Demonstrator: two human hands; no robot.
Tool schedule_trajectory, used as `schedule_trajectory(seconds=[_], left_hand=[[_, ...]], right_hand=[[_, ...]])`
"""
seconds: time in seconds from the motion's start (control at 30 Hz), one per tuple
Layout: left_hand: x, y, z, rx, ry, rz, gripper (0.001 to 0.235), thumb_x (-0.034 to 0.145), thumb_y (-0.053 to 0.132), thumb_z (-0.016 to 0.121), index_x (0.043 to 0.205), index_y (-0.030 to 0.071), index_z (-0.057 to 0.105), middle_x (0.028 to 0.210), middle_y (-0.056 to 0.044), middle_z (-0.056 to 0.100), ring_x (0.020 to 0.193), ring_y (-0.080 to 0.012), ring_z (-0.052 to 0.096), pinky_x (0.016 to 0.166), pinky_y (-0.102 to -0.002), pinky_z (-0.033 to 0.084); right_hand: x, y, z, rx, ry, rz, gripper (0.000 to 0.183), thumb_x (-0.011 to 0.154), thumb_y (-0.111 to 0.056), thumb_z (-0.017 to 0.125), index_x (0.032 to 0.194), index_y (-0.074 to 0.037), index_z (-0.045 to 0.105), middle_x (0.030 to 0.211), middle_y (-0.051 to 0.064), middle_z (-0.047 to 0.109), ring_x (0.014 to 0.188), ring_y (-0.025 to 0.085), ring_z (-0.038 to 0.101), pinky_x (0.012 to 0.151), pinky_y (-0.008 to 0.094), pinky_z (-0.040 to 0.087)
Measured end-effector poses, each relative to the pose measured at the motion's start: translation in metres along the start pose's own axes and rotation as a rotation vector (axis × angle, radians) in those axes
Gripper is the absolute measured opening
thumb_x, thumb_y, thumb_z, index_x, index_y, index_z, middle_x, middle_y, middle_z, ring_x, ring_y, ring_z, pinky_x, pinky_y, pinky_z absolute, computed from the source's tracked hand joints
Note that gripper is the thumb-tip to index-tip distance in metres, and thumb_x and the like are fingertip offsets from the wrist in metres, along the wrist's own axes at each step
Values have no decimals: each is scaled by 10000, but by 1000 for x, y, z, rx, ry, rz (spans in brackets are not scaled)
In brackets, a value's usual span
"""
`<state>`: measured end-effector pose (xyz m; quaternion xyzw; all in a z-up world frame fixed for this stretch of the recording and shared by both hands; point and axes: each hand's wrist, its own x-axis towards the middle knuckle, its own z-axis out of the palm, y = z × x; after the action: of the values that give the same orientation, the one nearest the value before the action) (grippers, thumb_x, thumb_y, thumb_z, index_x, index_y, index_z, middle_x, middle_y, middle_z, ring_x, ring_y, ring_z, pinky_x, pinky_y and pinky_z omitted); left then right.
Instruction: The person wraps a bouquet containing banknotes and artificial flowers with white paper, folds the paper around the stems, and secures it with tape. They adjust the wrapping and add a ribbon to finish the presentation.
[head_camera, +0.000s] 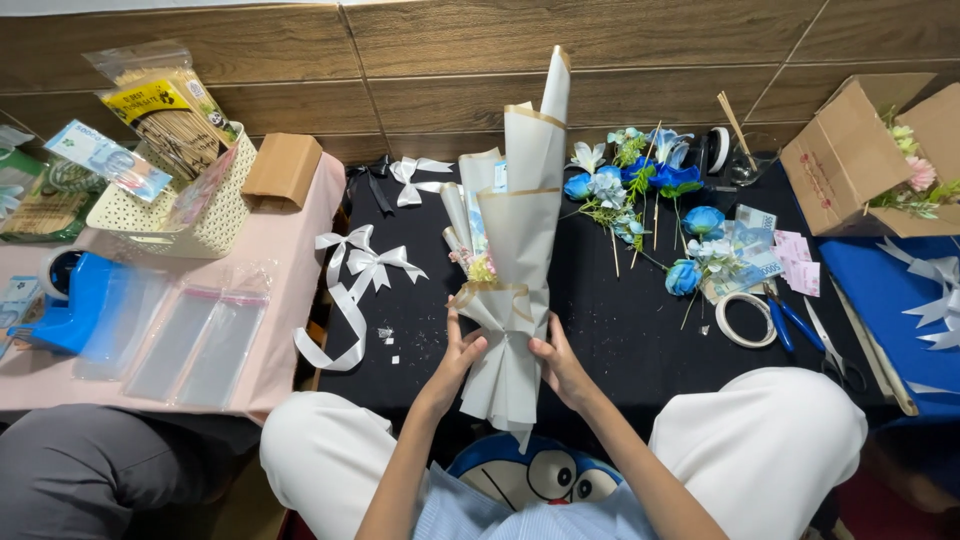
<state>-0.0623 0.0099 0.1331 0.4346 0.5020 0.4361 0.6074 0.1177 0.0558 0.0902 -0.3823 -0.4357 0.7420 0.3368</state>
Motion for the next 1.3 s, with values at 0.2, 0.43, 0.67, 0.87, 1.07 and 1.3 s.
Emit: schedule_trajectory(seconds=[0.2,0.43,0.67,0.87,1.07,1.3], left_hand=[[9,5,4,101,4,-46,1319,784,641,681,1546,209,-306,1511,-441,264,1452,-569,233,1165,-612,252],[15,-5,11,120,27,-158,1371,726,618,800,1587,109,-137,1577,-357,197,1479,-502,211,1173,-630,214],[18,-22,10,67,76,-149,1339,737,610,784,1587,72,-100,1629,-297,81,1498,-472,170,1203,-597,157],[12,-16,12,51,103,-198,1245,755,583,754,1595,76,-12,1623,-267,173,1499,-426,209,1203,-574,183],[2,5,21,5,130,-188,1162,749,523,745,1574,42,83,1571,-287,252,1467,-438,263,1181,-582,236],[3,-6,22,-20,182,-144,1064,768,435,747,1547,22,152,1533,-287,311,1434,-435,317,1162,-568,279]], right_hand=[[2,7,-3,-86,31,-7,1070,750,-546,758,1578,-224,161,1432,292,382,1332,439,420,1109,618,334],[7,25,-5,-128,43,18,1061,782,-563,732,1577,-189,138,1435,318,390,1341,464,434,1111,611,350],[8,29,-2,-136,27,41,1044,797,-546,720,1583,-186,137,1469,327,384,1368,487,421,1112,617,350],[7,27,0,-177,26,40,1022,816,-518,717,1582,-164,139,1481,354,372,1386,518,395,1115,639,333],[3,21,4,-201,16,56,1005,832,-511,707,1581,-169,130,1505,357,351,1419,528,345,1138,637,304],[-3,11,10,-209,1,81,1006,847,-505,694,1590,-175,102,1528,355,333,1438,536,312,1141,648,289]])
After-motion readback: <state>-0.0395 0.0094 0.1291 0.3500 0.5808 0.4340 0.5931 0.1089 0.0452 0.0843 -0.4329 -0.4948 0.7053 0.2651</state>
